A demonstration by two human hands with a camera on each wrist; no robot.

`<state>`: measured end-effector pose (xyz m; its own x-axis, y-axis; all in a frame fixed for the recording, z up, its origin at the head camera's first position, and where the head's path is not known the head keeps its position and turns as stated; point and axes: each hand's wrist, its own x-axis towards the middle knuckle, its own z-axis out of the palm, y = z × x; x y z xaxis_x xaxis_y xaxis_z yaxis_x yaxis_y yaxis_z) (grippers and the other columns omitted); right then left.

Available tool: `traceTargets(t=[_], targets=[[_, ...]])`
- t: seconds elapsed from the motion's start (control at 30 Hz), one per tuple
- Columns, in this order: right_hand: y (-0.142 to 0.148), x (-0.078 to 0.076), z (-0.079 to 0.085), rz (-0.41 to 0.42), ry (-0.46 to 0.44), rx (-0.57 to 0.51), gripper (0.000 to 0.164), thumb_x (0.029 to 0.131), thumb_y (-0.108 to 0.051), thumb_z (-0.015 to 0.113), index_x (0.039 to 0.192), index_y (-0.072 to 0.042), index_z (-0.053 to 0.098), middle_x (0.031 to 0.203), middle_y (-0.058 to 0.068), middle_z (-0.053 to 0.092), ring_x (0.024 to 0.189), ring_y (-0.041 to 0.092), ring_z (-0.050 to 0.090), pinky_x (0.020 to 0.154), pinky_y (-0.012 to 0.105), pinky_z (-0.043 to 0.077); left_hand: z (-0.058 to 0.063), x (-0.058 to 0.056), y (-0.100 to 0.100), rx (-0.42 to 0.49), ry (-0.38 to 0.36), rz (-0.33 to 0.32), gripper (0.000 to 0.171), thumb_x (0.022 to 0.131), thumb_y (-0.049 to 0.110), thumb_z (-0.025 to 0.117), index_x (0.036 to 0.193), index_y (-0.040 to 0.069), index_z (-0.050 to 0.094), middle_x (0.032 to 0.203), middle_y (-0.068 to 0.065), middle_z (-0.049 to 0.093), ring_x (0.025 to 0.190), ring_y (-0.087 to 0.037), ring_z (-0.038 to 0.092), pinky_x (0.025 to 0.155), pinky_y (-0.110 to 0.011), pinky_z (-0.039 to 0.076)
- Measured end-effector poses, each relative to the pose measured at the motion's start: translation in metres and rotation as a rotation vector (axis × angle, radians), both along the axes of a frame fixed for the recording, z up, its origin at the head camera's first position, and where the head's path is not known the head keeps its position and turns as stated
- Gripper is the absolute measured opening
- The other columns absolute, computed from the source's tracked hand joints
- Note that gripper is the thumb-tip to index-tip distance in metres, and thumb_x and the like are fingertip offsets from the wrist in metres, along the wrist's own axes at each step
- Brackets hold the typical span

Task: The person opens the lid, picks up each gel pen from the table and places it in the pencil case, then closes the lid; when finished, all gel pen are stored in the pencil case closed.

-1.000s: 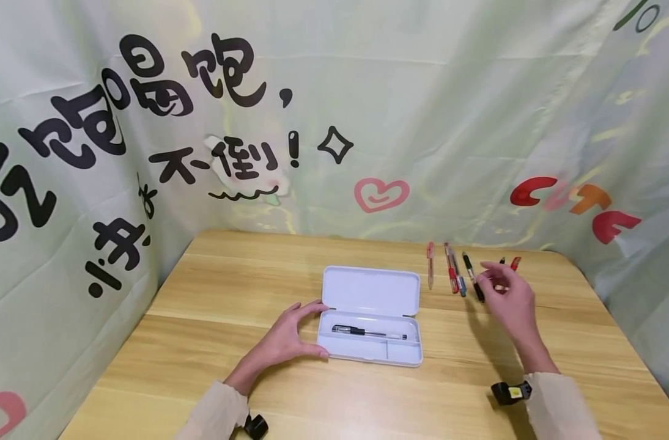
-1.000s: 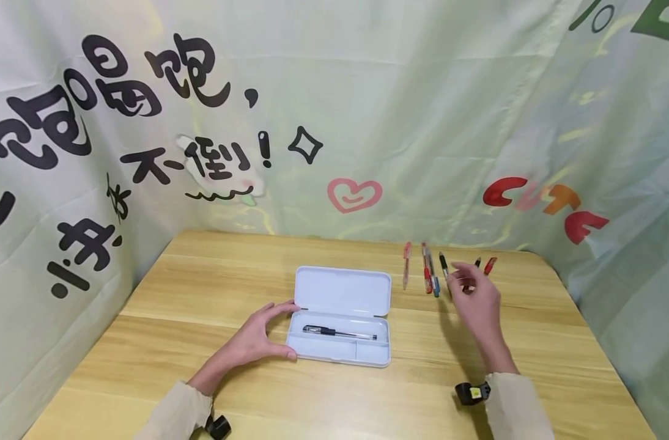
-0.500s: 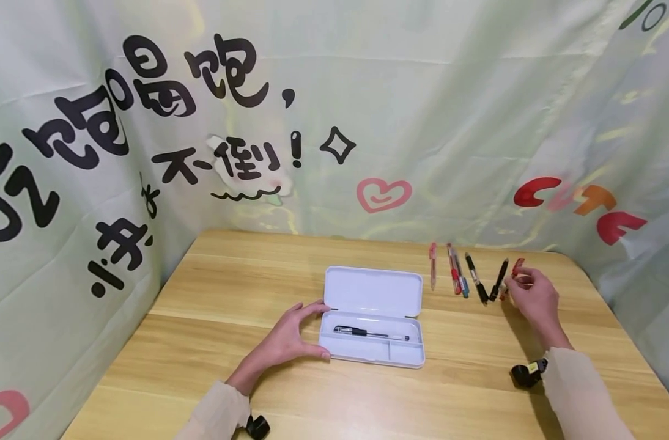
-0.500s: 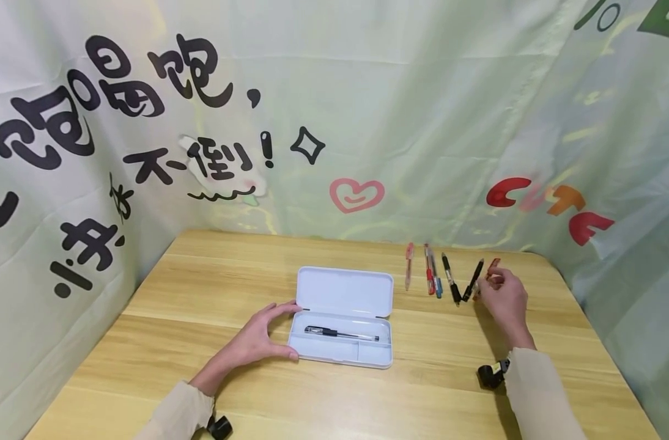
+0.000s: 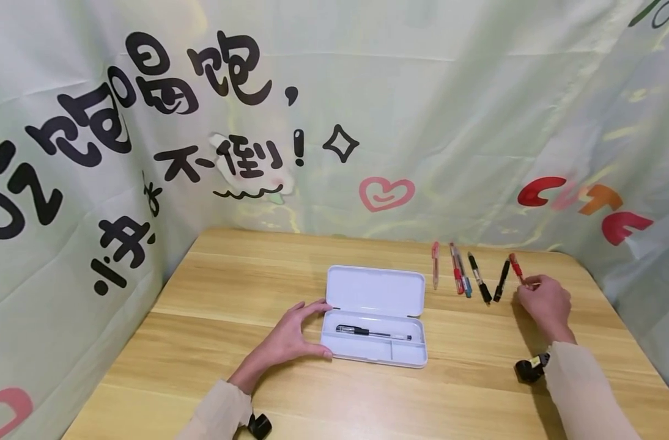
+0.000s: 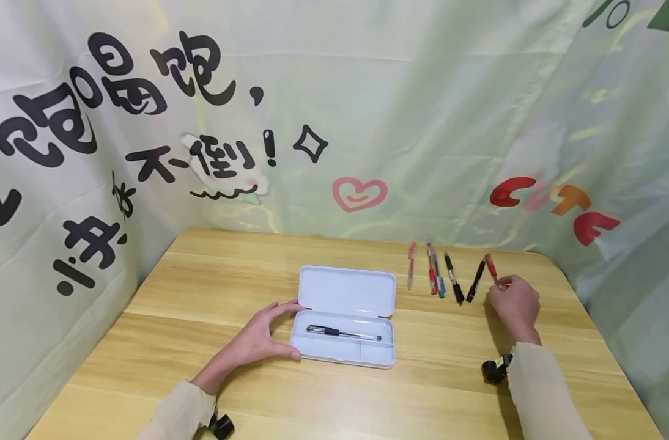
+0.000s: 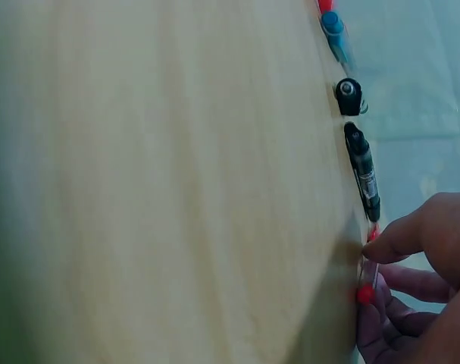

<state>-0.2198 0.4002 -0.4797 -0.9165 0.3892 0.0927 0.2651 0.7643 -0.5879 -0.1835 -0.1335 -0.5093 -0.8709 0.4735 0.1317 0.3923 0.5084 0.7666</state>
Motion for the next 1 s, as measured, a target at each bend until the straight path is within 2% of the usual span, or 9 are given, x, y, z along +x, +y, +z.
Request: traceTargets(t=[0.17,0.33,0.57,0.67,0.73,0.87,1.0], targets=[[0.004,0.003,-0.003,-0.024,0.036,-0.019,0.034,0.093,-0.012,0.058,0.114,0.014,0.066,0.102,0.033,0.068,0.083,0.04,0.058,0.062,0.039,0.04,-0.001,0.0,0.002,-0.001,-0.005,-0.003,0.089,0.065,0.048,0.096,0.141,0.021,0.06,0.155,-0.008,0.05,0.144,-0.042,0.039,0.122,-0.062,0.02],[-0.001,0.006,0.001,-0.055,0.05,-0.053,0.035,0.096,-0.015,0.057,0.119,0.009,0.068,0.098,0.025,0.07,0.072,0.023,0.057,0.057,0.031,0.043,-0.002,0.001,0.001,0.0,-0.014,0.003,0.089,0.064,0.048,0.097,0.141,0.023,0.06,0.155,-0.008,0.05,0.144,-0.044,0.038,0.121,-0.064,0.021],[-0.018,0.016,0.013,-0.089,0.083,-0.174,0.037,0.1,-0.023,0.06,0.126,0.002,0.068,0.089,-0.007,0.066,0.066,-0.004,0.051,0.054,0.02,0.046,0.0,0.001,0.0,0.004,-0.009,0.01,0.09,0.064,0.048,0.097,0.141,0.023,0.06,0.155,-0.008,0.05,0.144,-0.045,0.037,0.121,-0.064,0.02],[-0.028,0.023,0.019,-0.091,0.117,-0.248,0.036,0.1,-0.021,0.063,0.127,0.001,0.069,0.083,-0.02,0.059,0.068,-0.008,0.052,0.055,0.016,0.047,0.0,0.001,0.001,0.006,-0.011,0.005,0.089,0.064,0.048,0.097,0.141,0.024,0.06,0.155,-0.008,0.05,0.144,-0.043,0.038,0.121,-0.064,0.02],[-0.037,0.027,0.022,-0.074,0.147,-0.279,0.035,0.1,-0.021,0.063,0.126,0.001,0.069,0.081,-0.024,0.057,0.07,-0.008,0.053,0.057,0.014,0.048,-0.001,0.001,0.001,0.008,-0.01,0.002,0.089,0.064,0.048,0.097,0.141,0.024,0.06,0.155,-0.008,0.05,0.144,-0.043,0.038,0.121,-0.063,0.02],[-0.056,0.032,0.03,-0.006,0.194,-0.311,0.034,0.101,-0.021,0.064,0.127,0.0,0.069,0.087,-0.023,0.061,0.08,-0.004,0.055,0.06,0.013,0.05,-0.002,0.001,0.0,0.008,-0.01,0.004,0.089,0.064,0.048,0.096,0.141,0.024,0.06,0.155,-0.007,0.05,0.144,-0.044,0.038,0.121,-0.063,0.02],[-0.074,0.037,0.035,0.068,0.249,-0.299,0.031,0.102,-0.021,0.064,0.127,-0.002,0.07,0.1,-0.013,0.066,0.089,-0.003,0.054,0.065,0.01,0.05,-0.003,-0.001,-0.001,-0.001,-0.017,0.01,0.089,0.064,0.048,0.097,0.142,0.025,0.059,0.156,-0.007,0.049,0.144,-0.047,0.035,0.12,-0.066,0.021]])
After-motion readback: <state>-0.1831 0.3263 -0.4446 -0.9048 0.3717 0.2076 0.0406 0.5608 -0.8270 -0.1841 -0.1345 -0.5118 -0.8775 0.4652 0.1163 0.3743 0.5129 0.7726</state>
